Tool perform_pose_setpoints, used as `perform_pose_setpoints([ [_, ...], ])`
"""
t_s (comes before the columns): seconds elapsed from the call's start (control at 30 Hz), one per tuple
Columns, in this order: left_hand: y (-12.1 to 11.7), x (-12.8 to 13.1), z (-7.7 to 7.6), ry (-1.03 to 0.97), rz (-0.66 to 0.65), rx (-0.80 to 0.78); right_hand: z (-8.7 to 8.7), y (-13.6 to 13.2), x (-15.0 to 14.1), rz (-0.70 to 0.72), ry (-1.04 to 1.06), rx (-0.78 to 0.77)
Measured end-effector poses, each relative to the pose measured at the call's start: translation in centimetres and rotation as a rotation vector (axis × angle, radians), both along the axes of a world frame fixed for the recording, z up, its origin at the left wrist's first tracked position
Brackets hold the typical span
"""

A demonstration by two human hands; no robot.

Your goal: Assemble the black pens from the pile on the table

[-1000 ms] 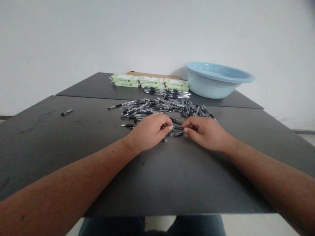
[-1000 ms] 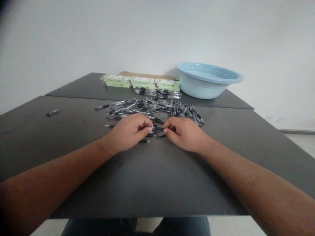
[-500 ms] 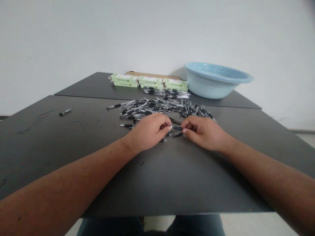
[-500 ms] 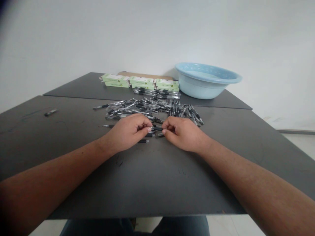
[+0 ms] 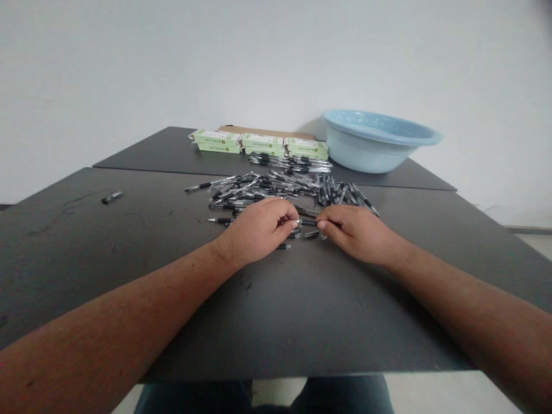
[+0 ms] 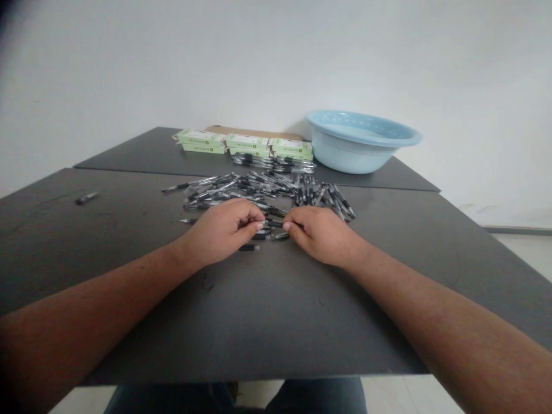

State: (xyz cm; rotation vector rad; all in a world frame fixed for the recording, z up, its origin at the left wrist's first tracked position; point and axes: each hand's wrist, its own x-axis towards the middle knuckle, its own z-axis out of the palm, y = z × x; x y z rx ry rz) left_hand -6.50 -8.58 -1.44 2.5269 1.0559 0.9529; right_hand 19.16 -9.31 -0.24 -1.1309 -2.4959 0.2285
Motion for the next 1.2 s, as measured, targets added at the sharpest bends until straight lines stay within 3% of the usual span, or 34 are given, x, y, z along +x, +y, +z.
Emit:
perform_pose_setpoints([
  [0.27, 0.00, 0.08, -0.05, 0.002, -0.008, -0.003, 0.18, -0.35, -0.26, -0.138, 0.112, -0.057],
  [0.5, -0.05, 0.10, 0.17, 0.024, -0.004, -0.002, 0.12, -0.12, -0.21, -0.070, 0.044, -0.044],
  [1.2, -0.05, -0.02, 0.02, 0.046, -0.013, 0.010, 0.33, -0.28, -0.44, -0.051, 0.087, -0.033],
])
